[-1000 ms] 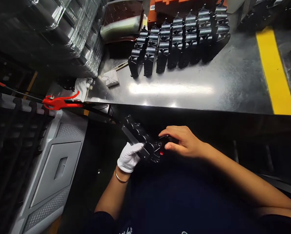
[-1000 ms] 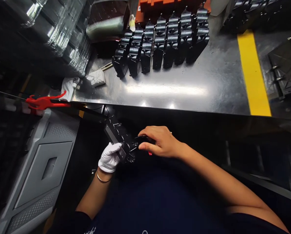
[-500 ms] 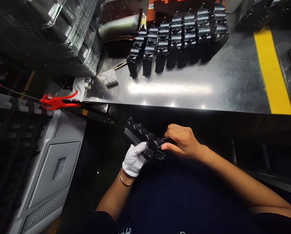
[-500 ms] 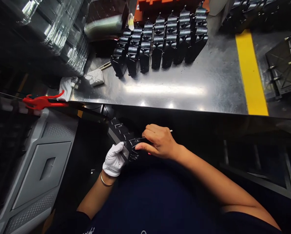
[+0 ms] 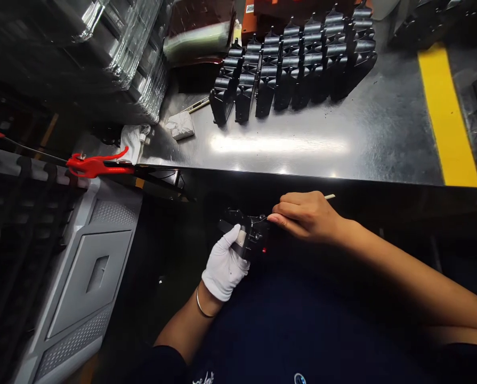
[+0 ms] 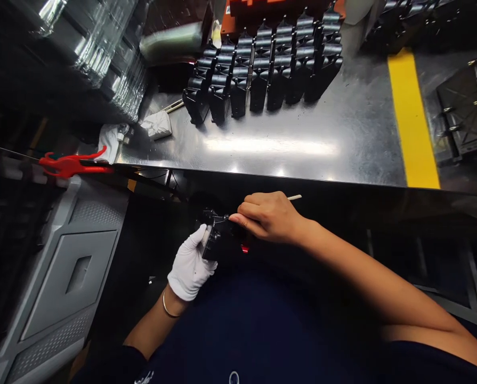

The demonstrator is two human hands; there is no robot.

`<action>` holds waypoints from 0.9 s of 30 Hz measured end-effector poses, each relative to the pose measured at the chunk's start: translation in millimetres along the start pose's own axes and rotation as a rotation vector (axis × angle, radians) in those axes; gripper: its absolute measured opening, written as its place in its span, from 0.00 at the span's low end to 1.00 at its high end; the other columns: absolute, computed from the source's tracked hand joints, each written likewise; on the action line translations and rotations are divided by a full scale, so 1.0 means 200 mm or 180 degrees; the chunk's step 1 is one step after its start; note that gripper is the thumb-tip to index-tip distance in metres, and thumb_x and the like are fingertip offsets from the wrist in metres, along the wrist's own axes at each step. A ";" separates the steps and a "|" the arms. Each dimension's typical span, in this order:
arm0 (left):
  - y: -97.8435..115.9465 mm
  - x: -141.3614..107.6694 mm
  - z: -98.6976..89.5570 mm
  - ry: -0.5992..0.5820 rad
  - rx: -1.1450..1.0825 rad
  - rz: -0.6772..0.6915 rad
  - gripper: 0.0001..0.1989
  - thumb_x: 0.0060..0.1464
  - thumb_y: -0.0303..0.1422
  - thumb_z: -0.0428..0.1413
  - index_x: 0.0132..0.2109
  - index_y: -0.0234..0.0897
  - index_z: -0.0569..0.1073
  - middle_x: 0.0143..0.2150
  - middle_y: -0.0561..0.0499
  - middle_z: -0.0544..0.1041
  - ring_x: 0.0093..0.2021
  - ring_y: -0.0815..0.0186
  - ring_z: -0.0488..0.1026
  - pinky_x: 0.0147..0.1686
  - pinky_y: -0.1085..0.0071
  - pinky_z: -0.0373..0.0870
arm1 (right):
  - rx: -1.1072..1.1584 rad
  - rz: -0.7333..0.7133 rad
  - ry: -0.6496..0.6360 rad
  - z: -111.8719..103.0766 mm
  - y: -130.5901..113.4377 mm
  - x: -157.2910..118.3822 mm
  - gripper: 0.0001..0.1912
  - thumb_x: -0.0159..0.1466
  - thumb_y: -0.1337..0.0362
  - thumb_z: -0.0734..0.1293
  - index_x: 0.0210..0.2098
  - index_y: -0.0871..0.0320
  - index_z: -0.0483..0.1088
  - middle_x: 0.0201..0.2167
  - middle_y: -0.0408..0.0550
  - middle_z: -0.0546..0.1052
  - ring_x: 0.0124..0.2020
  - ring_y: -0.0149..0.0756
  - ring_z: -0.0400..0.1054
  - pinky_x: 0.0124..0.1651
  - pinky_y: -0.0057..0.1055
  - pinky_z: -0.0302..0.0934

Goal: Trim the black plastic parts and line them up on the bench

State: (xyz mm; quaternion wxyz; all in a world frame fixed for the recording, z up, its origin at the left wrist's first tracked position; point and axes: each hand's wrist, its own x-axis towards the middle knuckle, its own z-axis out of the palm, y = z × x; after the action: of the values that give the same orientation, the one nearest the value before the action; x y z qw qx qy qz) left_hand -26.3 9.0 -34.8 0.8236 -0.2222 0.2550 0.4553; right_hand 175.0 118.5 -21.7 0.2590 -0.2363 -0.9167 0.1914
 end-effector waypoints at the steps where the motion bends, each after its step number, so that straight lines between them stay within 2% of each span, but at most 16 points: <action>1: 0.00 0.00 -0.01 0.0013 0.0009 -0.0027 0.23 0.68 0.30 0.38 0.38 0.36 0.78 0.31 0.52 0.83 0.32 0.70 0.80 0.26 0.81 0.75 | -0.0021 -0.0051 -0.0081 -0.01 0.01 0.00 0.18 0.69 0.60 0.59 0.25 0.59 0.68 0.18 0.41 0.66 0.20 0.27 0.58 0.23 0.26 0.48; 6: -0.01 -0.02 -0.02 -0.0044 0.0071 -0.0237 0.19 0.67 0.31 0.41 0.40 0.36 0.77 0.31 0.53 0.83 0.31 0.69 0.80 0.22 0.81 0.73 | 0.0542 -0.0169 -0.0531 -0.04 0.04 0.01 0.19 0.69 0.59 0.60 0.23 0.58 0.67 0.18 0.41 0.65 0.19 0.26 0.56 0.24 0.26 0.48; 9: -0.02 -0.01 0.02 0.0019 0.0075 -0.0286 0.21 0.67 0.29 0.39 0.39 0.33 0.77 0.32 0.50 0.83 0.34 0.71 0.80 0.30 0.81 0.75 | 0.1098 -0.0085 -0.0880 -0.06 0.06 -0.01 0.19 0.69 0.60 0.60 0.22 0.58 0.66 0.17 0.40 0.63 0.19 0.26 0.55 0.25 0.26 0.49; 12: -0.03 0.00 0.07 0.0187 0.0137 -0.0283 0.26 0.68 0.28 0.36 0.36 0.30 0.77 0.32 0.47 0.83 0.36 0.70 0.80 0.39 0.80 0.75 | 0.1892 0.0253 -0.1531 -0.08 0.07 -0.03 0.22 0.68 0.59 0.60 0.19 0.58 0.64 0.16 0.38 0.60 0.19 0.25 0.53 0.24 0.26 0.49; 14: -0.02 0.00 0.08 0.0209 0.0137 -0.0263 0.26 0.68 0.28 0.35 0.34 0.30 0.77 0.30 0.47 0.82 0.32 0.71 0.80 0.36 0.80 0.75 | 0.2475 0.0494 -0.2185 -0.09 0.08 -0.05 0.24 0.68 0.56 0.60 0.17 0.59 0.64 0.15 0.37 0.55 0.17 0.24 0.48 0.22 0.26 0.46; 15: 0.00 0.00 0.08 0.0185 0.0096 -0.0192 0.26 0.68 0.28 0.36 0.34 0.31 0.78 0.29 0.49 0.82 0.30 0.71 0.80 0.33 0.80 0.75 | 0.2693 0.0634 -0.2387 -0.09 0.08 -0.06 0.25 0.67 0.54 0.60 0.17 0.59 0.65 0.15 0.37 0.55 0.17 0.24 0.47 0.21 0.26 0.45; 16: 0.01 0.00 0.07 0.0147 0.0039 -0.0088 0.25 0.68 0.29 0.37 0.35 0.32 0.78 0.29 0.50 0.82 0.29 0.71 0.80 0.30 0.81 0.75 | 0.2831 0.0824 -0.2407 -0.08 0.08 -0.07 0.25 0.67 0.52 0.60 0.19 0.60 0.68 0.15 0.37 0.54 0.17 0.24 0.47 0.21 0.27 0.45; 17: 0.03 0.00 0.07 0.0100 -0.0018 0.0031 0.24 0.68 0.30 0.38 0.35 0.34 0.78 0.29 0.51 0.82 0.29 0.71 0.80 0.27 0.81 0.74 | 0.2872 0.1087 -0.2212 -0.07 0.08 -0.07 0.25 0.67 0.50 0.59 0.23 0.61 0.71 0.15 0.37 0.55 0.17 0.24 0.47 0.21 0.27 0.45; 20: 0.06 0.00 0.06 -0.0065 -0.0056 0.0213 0.24 0.68 0.31 0.38 0.37 0.37 0.78 0.31 0.53 0.83 0.31 0.70 0.80 0.23 0.81 0.73 | 0.2639 0.1955 -0.0877 -0.02 0.04 -0.07 0.28 0.67 0.46 0.56 0.33 0.62 0.76 0.18 0.38 0.56 0.20 0.26 0.51 0.23 0.27 0.48; 22: 0.06 0.01 0.06 -0.0176 -0.0017 0.0245 0.24 0.68 0.32 0.37 0.37 0.38 0.78 0.33 0.54 0.83 0.33 0.69 0.81 0.24 0.79 0.74 | 0.2517 0.2206 -0.0232 0.03 -0.01 -0.06 0.28 0.66 0.44 0.58 0.34 0.61 0.77 0.20 0.40 0.60 0.22 0.28 0.55 0.25 0.28 0.52; 24: 0.05 0.02 0.06 -0.0253 0.0005 0.0319 0.25 0.68 0.32 0.36 0.39 0.39 0.78 0.35 0.53 0.83 0.36 0.69 0.81 0.25 0.79 0.75 | 0.2545 0.2295 0.0117 0.08 -0.05 -0.05 0.25 0.63 0.44 0.61 0.33 0.59 0.78 0.23 0.43 0.65 0.25 0.29 0.60 0.29 0.29 0.56; 27: 0.03 0.04 0.06 -0.0239 0.0082 0.0480 0.26 0.69 0.31 0.34 0.40 0.40 0.78 0.38 0.53 0.83 0.38 0.70 0.80 0.28 0.79 0.76 | 0.2689 0.2439 0.0499 0.15 -0.12 -0.05 0.24 0.61 0.43 0.63 0.29 0.58 0.76 0.25 0.44 0.67 0.25 0.29 0.61 0.28 0.28 0.57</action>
State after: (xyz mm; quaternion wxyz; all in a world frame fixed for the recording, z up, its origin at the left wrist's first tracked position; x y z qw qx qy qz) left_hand -26.1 23.6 -31.4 0.7988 -0.1745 0.2458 0.5207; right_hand 157.6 87.9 -37.4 0.3103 -0.4410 -0.5878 0.6031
